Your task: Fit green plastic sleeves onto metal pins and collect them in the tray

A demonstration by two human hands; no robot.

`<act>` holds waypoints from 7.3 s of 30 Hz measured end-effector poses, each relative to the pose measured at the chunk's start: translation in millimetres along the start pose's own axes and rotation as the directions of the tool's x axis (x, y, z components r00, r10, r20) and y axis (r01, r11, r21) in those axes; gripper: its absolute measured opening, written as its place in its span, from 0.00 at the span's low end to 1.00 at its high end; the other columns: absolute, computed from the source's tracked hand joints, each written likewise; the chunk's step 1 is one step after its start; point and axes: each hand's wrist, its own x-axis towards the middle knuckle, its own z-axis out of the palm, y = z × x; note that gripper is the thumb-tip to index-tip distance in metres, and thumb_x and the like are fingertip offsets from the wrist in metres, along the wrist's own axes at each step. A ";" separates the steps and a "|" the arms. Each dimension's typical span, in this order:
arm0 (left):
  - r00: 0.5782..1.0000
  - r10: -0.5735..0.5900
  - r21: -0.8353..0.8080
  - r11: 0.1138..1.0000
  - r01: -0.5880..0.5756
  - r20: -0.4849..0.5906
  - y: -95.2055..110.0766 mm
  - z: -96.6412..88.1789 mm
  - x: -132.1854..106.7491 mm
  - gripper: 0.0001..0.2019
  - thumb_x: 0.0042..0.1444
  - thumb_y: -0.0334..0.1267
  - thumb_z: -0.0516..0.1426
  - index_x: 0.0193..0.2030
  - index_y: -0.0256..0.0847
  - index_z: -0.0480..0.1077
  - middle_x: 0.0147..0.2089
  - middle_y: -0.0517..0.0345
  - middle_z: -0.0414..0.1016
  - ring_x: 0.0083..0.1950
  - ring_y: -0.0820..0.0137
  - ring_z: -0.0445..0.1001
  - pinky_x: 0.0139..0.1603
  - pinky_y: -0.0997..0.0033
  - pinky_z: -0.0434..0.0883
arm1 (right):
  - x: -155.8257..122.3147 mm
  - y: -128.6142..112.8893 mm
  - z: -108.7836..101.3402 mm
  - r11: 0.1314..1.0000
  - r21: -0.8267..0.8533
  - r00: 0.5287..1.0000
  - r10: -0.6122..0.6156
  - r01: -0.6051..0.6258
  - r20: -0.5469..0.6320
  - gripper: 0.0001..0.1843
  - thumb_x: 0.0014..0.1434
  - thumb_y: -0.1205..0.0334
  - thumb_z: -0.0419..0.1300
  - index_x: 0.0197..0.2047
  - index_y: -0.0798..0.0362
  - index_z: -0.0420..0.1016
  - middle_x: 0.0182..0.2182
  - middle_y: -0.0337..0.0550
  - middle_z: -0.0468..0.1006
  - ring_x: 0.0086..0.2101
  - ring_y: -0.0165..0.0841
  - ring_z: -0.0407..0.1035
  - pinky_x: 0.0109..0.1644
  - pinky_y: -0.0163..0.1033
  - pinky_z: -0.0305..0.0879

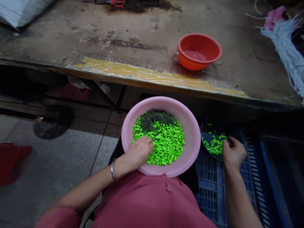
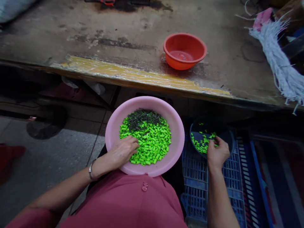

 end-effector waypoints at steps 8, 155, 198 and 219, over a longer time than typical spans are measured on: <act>0.995 0.088 0.127 0.988 -0.093 0.042 7.9 16.3 7.1 0.08 0.63 0.29 0.50 0.42 0.36 0.71 0.45 0.48 0.71 0.47 0.59 0.66 0.47 0.58 0.66 | -39.7 -181.2 34.1 0.763 0.271 0.536 -0.617 0.587 0.577 0.12 0.64 0.70 0.51 0.39 0.54 0.77 0.36 0.48 0.78 0.38 0.36 0.72 0.43 0.39 0.67; 0.954 -0.266 -0.990 -0.067 0.124 0.138 13.2 -6.5 4.2 0.12 0.53 0.43 0.64 0.33 0.37 0.71 0.24 0.60 0.75 0.22 0.74 0.71 0.26 0.75 0.70 | -62.8 -205.3 6.9 0.768 0.634 0.536 -0.574 0.091 0.619 0.06 0.64 0.67 0.58 0.36 0.53 0.76 0.30 0.40 0.76 0.33 0.31 0.70 0.37 0.36 0.66; 0.914 -0.384 -0.936 -0.351 -0.014 0.130 22.9 -2.9 9.1 0.16 0.48 0.43 0.68 0.36 0.35 0.71 0.27 0.57 0.79 0.25 0.75 0.74 0.28 0.77 0.72 | -93.9 -209.8 25.5 0.503 0.618 0.632 -0.169 -0.604 0.756 0.12 0.52 0.60 0.69 0.40 0.50 0.76 0.31 0.38 0.79 0.32 0.30 0.74 0.39 0.37 0.71; 0.958 -0.284 -0.911 0.404 0.087 -0.034 13.0 -12.7 9.3 0.09 0.56 0.40 0.60 0.39 0.37 0.71 0.31 0.58 0.75 0.31 0.72 0.73 0.33 0.73 0.69 | -80.7 -173.4 -13.6 0.709 0.529 0.799 0.079 -0.466 0.597 0.09 0.53 0.57 0.68 0.38 0.50 0.78 0.29 0.39 0.77 0.29 0.31 0.69 0.34 0.36 0.67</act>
